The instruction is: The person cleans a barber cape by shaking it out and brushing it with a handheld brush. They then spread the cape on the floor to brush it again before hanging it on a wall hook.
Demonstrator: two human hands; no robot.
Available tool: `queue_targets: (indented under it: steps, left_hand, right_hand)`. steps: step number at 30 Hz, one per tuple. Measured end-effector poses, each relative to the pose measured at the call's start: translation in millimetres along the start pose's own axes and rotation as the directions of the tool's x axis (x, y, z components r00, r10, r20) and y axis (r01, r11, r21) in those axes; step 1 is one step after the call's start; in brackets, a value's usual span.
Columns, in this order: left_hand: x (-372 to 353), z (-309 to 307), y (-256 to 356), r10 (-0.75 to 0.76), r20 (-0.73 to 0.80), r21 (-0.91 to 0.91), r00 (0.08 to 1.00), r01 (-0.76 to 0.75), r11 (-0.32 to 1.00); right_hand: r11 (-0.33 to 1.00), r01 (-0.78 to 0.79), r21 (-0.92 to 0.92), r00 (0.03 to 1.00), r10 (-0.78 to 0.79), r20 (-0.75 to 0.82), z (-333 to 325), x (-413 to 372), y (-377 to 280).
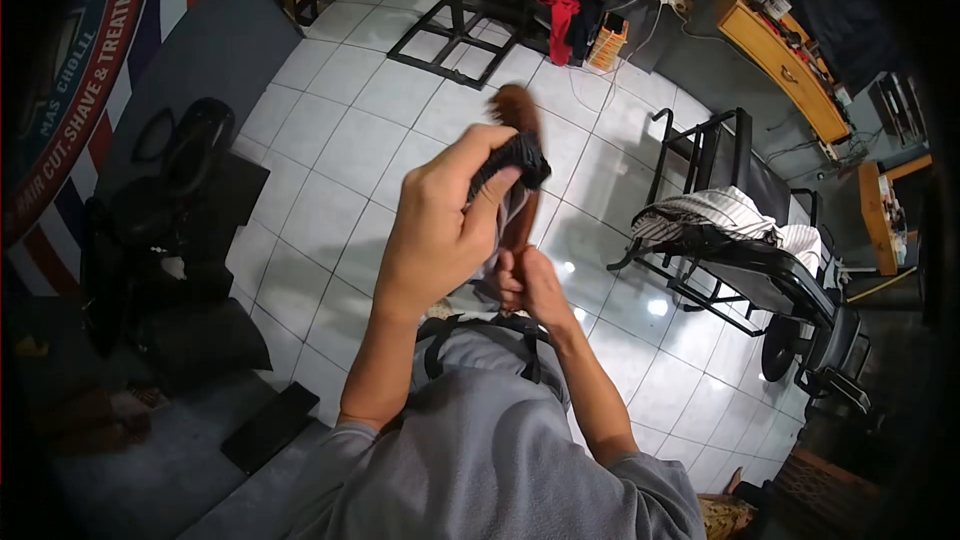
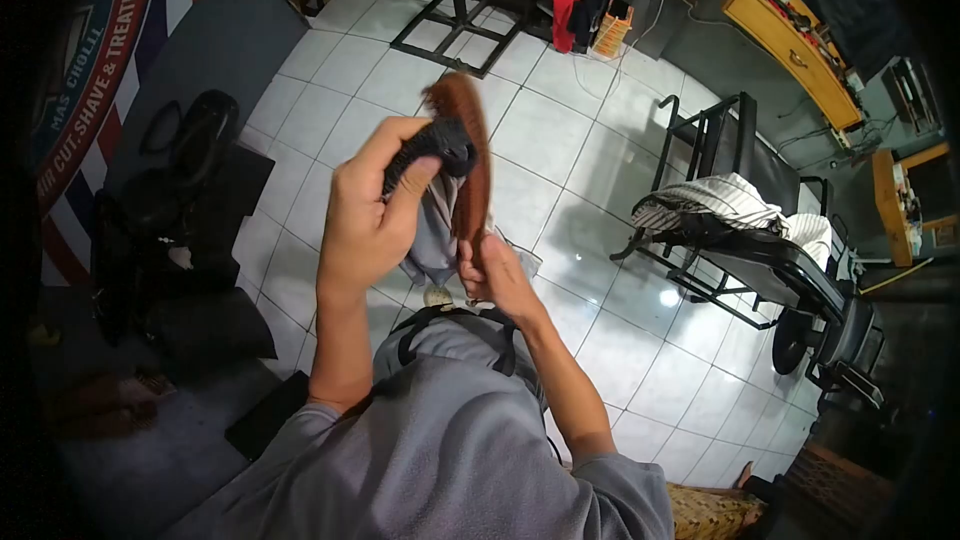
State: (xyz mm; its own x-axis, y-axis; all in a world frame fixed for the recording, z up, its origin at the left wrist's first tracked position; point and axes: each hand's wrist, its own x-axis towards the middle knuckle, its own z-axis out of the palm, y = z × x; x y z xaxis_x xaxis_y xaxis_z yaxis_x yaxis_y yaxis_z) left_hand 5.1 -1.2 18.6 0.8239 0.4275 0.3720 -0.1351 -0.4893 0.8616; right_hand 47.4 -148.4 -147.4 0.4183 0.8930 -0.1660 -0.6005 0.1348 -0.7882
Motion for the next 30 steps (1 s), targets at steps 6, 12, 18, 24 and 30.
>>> queue_targets:
  steps: [6,12,18,24,30]
  left_hand:
    - [2,-23,-8,0.125,-0.355,-0.103,0.926,-0.172,0.980]
    - [-4,-40,-4,-0.020,-0.327,-0.376,0.945,-0.111,0.920]
    - [1,-39,-8,0.079,0.350,-0.330,0.934,0.044,0.943]
    - [12,-22,-8,0.224,0.536,-0.236,0.814,-0.111,0.965]
    - [6,-30,2,0.196,0.486,-0.205,0.852,-0.106,0.973]
  right_hand:
    - [0.206,-0.096,-0.974,0.987,0.149,-0.066,-159,-11,182]
    - [-0.180,-0.714,-0.677,0.585,0.377,-0.718,-210,-79,201]
    - [0.729,-0.530,-0.433,0.756,0.175,-0.630,-190,-47,137]
    - [0.999,0.015,0.045,0.984,-0.007,-0.177,-46,-15,-24]
    - [0.920,-0.368,-0.136,0.925,0.377,0.048,-63,-11,43]
